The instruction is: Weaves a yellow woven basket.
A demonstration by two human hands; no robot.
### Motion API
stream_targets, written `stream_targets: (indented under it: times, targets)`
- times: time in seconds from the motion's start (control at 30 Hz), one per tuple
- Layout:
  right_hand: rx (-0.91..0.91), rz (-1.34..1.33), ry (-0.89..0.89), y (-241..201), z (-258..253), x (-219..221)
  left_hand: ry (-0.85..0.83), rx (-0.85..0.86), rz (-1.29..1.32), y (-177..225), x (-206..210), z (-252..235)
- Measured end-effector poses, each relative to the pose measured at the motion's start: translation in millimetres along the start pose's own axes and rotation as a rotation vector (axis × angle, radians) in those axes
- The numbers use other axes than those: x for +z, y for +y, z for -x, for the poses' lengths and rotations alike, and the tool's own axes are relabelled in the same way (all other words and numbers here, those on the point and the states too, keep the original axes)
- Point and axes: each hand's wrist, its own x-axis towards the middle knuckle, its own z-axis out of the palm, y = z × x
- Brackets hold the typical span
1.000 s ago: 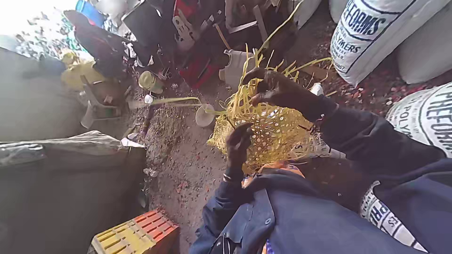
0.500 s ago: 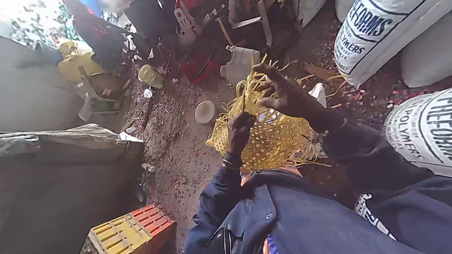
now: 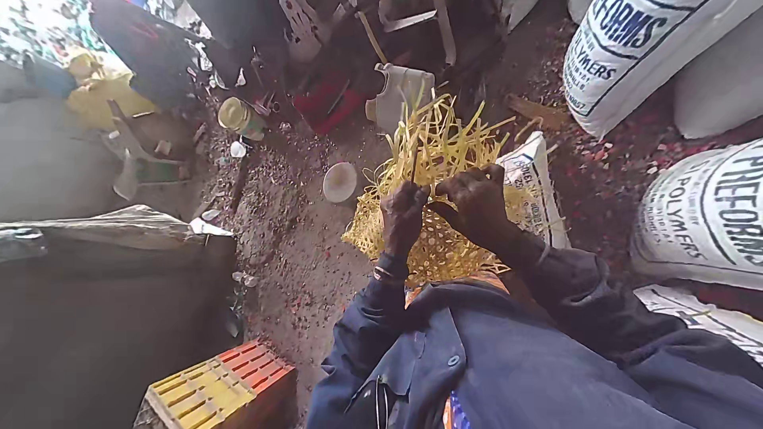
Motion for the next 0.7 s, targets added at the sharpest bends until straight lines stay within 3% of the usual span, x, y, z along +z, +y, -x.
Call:
stream_targets:
  times: [0.13,0.27,0.4,0.53,0.7]
  targets:
    - [-0.014,0.041,-0.054,5,-5,5,0.002,-0.022,-0.011,-8,-2,-1]
    - [-0.007,-0.096,-0.063,14,-3,10,0.026,-0.070,0.064,-20,-4,-1]
    - [0.138,-0.374,-0.002,23,-1,16,0.089,-0.203,0.404,-28,-9,2]
    - [0.420,-0.653,-0.031,28,1,16,0.144,-0.273,0.600,-34,-11,0]
    - [0.162,-0.430,0.007,25,3,20,0.106,-0.230,0.617,-37,-10,2]
